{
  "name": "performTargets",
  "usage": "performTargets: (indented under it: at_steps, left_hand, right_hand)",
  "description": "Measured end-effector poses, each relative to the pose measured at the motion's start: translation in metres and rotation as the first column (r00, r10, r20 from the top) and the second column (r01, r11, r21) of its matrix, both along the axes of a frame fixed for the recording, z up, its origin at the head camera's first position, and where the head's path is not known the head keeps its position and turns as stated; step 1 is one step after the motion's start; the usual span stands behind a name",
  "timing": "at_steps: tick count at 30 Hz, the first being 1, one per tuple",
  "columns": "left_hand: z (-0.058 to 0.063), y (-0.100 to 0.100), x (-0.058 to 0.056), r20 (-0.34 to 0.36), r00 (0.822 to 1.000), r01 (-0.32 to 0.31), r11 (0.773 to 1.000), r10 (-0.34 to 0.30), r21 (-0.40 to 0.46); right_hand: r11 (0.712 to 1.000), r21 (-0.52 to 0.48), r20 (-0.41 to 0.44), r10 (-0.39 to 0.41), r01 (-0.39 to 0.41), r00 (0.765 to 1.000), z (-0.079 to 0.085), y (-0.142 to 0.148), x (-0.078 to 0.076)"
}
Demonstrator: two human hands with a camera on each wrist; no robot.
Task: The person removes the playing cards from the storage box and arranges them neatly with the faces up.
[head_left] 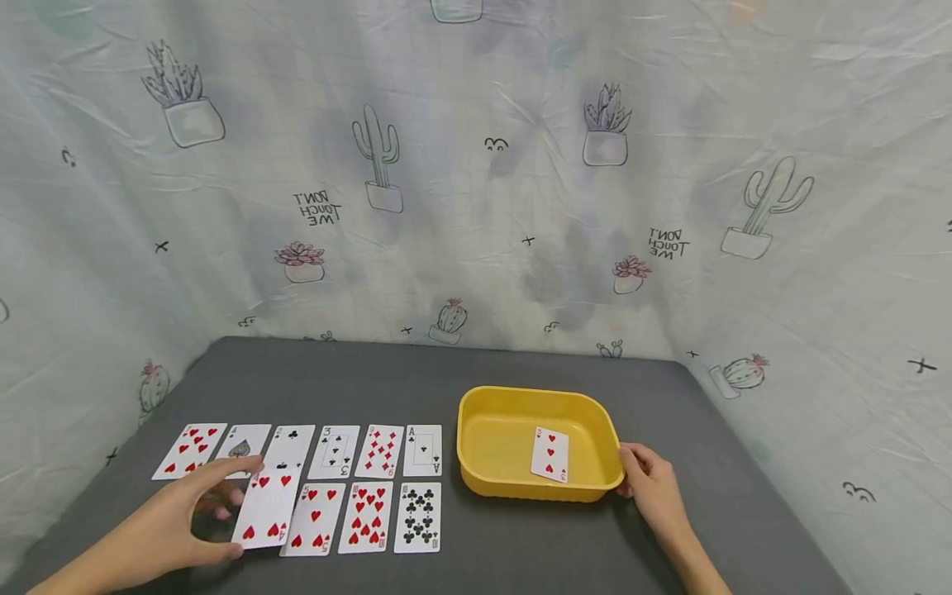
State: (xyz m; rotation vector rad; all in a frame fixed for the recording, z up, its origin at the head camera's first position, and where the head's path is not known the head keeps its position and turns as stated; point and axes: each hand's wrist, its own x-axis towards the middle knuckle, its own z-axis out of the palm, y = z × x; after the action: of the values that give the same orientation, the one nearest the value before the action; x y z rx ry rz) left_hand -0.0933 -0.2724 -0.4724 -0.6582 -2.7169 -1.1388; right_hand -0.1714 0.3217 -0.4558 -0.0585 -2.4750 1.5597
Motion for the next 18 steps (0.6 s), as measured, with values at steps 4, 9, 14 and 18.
performTargets:
  at_steps: [4,9,14,18]
  left_hand:
    - [-0.014,-0.015,0.003,-0.018,0.999,0.042,0.999,-0.042,-0.005]
    - [-0.024,-0.02,0.003,-0.072,0.997,0.032,0.999,-0.033,-0.009]
    - [-0.026,-0.019,0.005,-0.038,0.999,-0.005,0.998,0.002,-0.058]
    - [-0.025,-0.018,0.004,0.013,1.0,-0.015,0.996,0.016,-0.091]
  right_hand:
    - [1.0,0.012,-0.004,-0.004,0.004,1.0,-0.001,0.0,-0.001]
    - [1.0,0.004,0.0,0.001,-0.001,1.0,-0.002,0.002,-0.003]
    - [1.0,-0.005,0.016,0.002,-0.001,1.0,-0.002,0.002,-0.004]
    - [1.0,0.0,0.016,-0.005,0.005,1.0,-0.002,0.002,-0.003]
